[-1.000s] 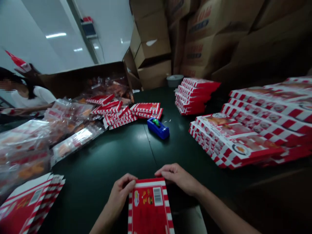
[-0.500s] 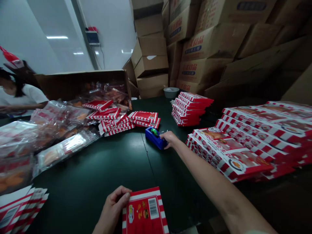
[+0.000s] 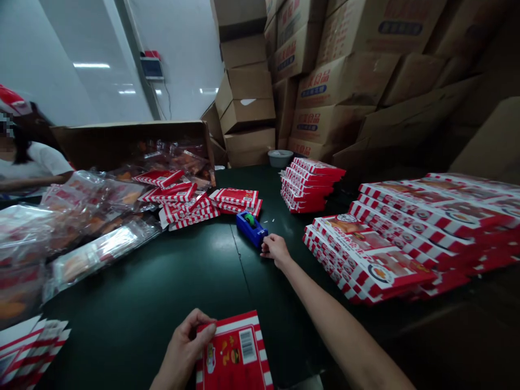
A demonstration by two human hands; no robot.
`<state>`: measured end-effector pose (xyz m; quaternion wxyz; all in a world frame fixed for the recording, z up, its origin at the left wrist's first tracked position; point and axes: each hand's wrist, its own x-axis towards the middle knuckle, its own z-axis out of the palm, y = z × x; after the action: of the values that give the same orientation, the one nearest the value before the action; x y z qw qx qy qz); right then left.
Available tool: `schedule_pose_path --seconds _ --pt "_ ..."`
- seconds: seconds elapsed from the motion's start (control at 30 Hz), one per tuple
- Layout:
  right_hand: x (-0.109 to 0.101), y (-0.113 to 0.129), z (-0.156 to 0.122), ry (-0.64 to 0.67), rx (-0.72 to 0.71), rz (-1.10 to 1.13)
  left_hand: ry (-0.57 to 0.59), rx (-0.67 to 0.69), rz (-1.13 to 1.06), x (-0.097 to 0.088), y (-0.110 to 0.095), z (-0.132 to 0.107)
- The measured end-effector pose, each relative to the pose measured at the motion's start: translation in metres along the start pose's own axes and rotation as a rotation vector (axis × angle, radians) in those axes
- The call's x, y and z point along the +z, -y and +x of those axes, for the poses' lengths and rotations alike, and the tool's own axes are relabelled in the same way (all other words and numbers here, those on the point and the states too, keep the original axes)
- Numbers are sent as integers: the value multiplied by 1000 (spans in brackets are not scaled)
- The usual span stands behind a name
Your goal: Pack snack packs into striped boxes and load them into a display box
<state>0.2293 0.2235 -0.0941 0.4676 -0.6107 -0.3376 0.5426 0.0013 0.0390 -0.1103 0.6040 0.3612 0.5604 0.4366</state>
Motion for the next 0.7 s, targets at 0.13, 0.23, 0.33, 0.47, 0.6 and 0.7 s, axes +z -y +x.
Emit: schedule_pose_path --seconds 0.13,0.23,0.33,0.47,0.6,0.7 --pt "9 5 2 -87 20 3 -22 3 -36 4 -16 0" --pt "10 25 -16 -116 -21 53 -67 217 -112 0 -56 -6" --pt "6 58 -63 -83 -164 174 -170 592 -40 -4 -102 -19" --pt "3 80 -156 146 -406 357 -271 1185 358 6 -128 -34" --pt "25 57 -205 578 -364 400 -298 1592 699 22 -118 -36" --pt "39 34 -200 557 -257 403 -293 1662 823 25 -108 -37"
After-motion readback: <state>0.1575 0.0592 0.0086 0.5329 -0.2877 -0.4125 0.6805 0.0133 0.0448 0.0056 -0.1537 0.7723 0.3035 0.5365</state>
